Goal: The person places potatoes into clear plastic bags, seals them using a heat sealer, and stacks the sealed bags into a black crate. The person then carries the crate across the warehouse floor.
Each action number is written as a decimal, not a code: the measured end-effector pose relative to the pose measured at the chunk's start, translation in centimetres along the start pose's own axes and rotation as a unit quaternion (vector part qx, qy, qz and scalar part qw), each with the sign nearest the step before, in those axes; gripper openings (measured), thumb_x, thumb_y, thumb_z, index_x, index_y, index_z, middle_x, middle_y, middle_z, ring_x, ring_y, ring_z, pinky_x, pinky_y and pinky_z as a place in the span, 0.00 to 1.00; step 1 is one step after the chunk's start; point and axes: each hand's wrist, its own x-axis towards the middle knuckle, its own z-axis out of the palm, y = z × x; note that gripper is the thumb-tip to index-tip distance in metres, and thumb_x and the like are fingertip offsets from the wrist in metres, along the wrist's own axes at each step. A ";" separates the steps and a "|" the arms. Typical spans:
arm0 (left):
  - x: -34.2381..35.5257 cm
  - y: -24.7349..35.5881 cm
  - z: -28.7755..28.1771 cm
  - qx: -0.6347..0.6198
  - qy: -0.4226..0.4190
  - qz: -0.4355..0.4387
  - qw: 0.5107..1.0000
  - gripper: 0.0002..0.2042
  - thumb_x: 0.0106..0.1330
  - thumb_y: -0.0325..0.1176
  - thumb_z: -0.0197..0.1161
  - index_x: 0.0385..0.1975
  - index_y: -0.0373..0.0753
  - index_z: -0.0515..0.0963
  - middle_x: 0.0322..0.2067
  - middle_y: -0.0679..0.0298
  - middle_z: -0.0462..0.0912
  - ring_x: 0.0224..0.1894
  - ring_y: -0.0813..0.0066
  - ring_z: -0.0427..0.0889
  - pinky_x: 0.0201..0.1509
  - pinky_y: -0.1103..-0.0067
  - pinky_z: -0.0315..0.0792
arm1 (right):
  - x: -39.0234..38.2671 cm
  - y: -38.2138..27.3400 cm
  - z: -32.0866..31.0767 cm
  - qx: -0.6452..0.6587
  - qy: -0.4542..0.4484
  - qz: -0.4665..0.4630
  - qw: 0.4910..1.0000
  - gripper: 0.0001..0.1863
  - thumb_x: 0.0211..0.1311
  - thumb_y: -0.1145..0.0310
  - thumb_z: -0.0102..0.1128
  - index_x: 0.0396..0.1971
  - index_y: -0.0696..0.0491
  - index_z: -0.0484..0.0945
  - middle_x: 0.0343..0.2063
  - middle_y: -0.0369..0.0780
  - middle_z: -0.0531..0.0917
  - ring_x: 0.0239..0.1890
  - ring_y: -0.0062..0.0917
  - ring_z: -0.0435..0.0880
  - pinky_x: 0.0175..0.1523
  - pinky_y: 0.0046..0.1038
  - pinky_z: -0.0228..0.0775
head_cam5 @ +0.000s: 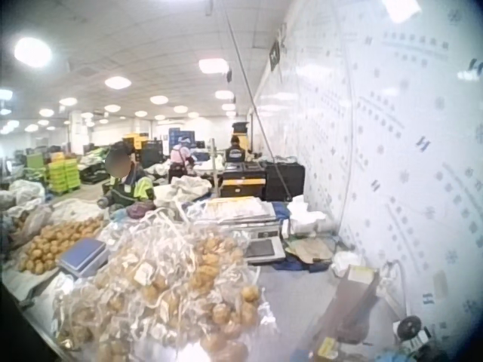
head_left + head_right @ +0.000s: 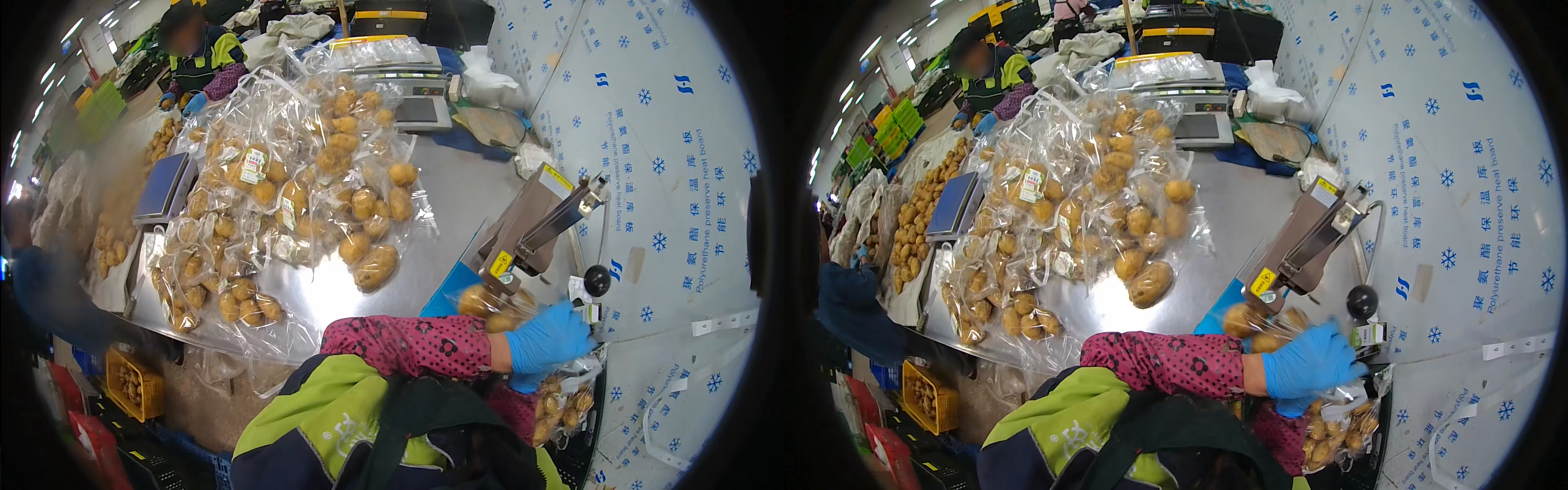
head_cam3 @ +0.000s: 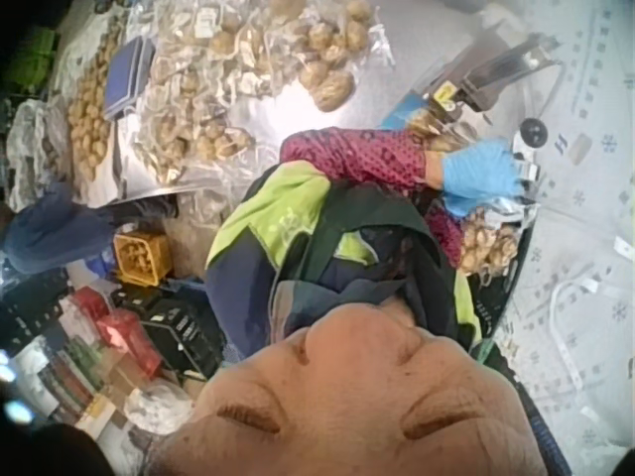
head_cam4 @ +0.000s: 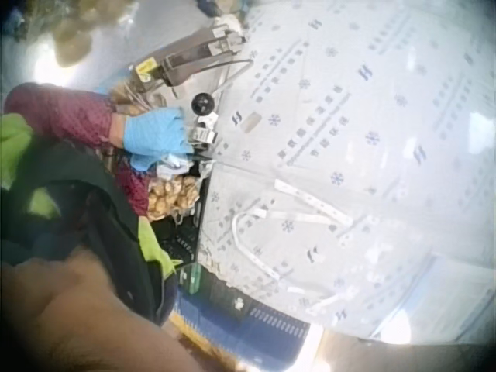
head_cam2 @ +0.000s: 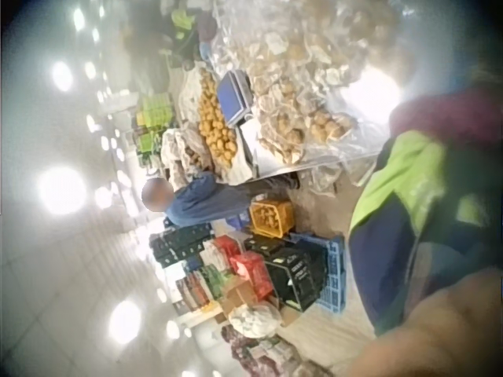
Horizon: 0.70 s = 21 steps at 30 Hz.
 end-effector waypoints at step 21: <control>-23.9 -14.0 -14.1 -0.399 0.229 -0.540 0.705 0.08 0.64 0.29 0.60 0.40 0.37 0.81 0.28 0.69 0.80 0.27 0.86 0.74 0.31 0.86 0.70 | -12.0 -10.9 9.6 0.041 -0.445 -0.234 0.864 0.37 0.53 0.77 0.60 0.65 0.57 0.58 0.45 0.45 0.77 0.48 0.30 0.74 0.50 0.30 0.68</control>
